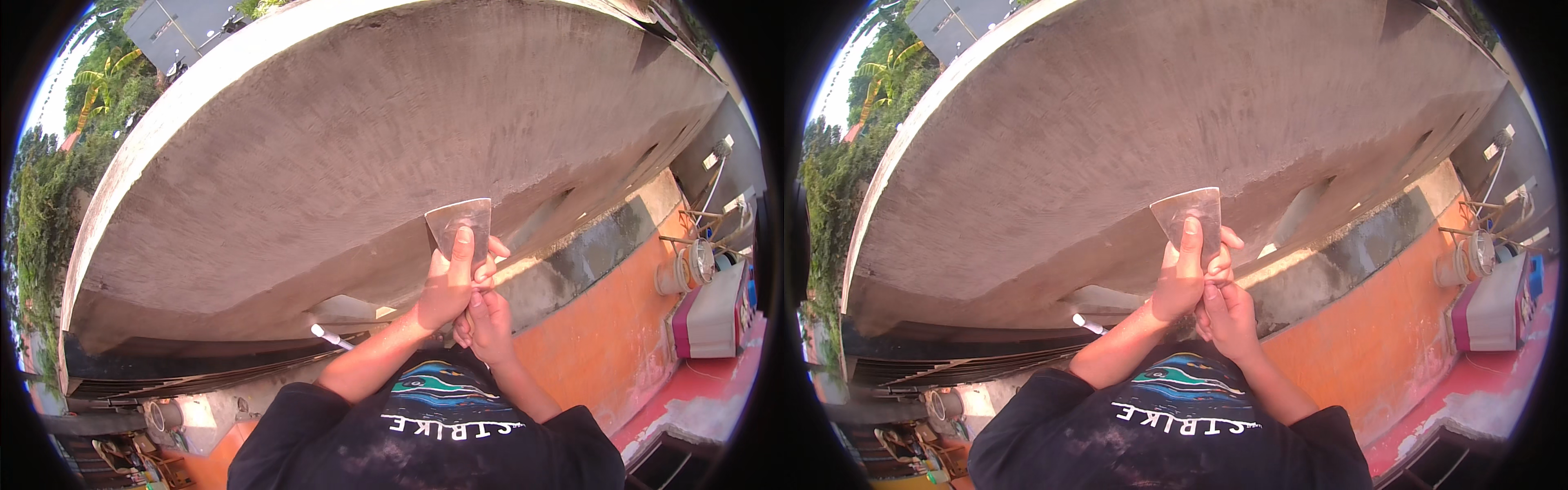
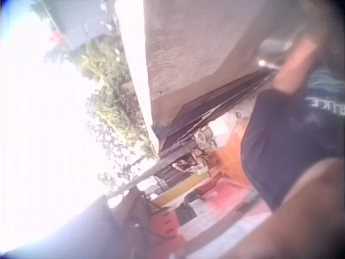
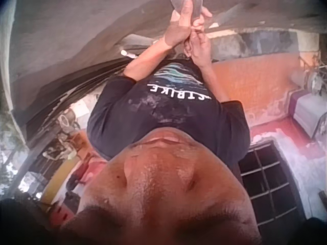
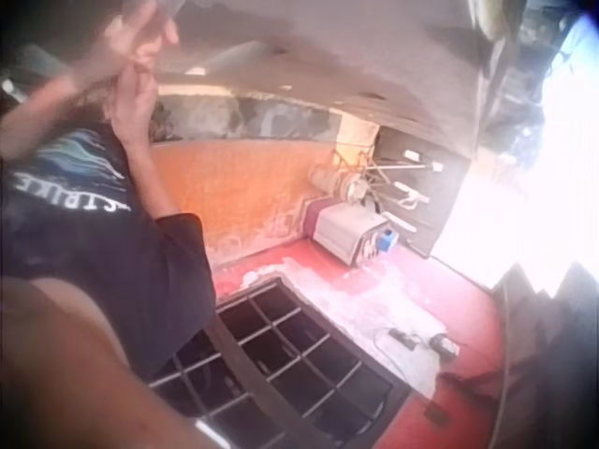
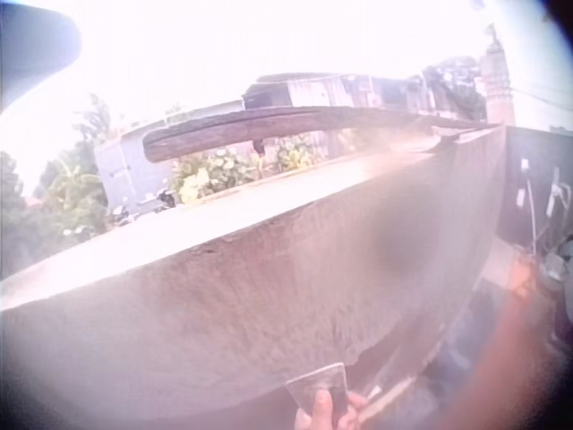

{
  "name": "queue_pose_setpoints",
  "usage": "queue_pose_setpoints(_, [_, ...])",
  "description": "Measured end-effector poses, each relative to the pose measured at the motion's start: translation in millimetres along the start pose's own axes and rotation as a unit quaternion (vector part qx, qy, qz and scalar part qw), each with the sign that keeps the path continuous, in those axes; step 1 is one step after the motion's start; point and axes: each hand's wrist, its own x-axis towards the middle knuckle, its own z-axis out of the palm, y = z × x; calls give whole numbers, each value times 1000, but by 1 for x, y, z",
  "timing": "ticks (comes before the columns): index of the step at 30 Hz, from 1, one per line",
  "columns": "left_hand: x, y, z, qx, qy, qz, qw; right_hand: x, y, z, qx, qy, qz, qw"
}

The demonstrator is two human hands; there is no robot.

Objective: The person uses a metal trowel to smooth a freshly applied concrete ceiling surface. They repeatedly drag the trowel across the ceiling in short strokes, leveling the material and refining the finish.

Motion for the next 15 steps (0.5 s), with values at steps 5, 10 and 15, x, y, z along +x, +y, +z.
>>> queue_pose_setpoints(5, [4,19,-2,8,-26,42,999,7,-11,5,-32,-31,-70,997])
queue_pose_setpoints(10, [-3,-3,7,-31,50,-135,989,-13,-8,1,25,-28,-8,999])
queue_pose_setpoints(15, [6,12,-7,42,-12,33,999,8,0,3,-2,-23,-31,999])
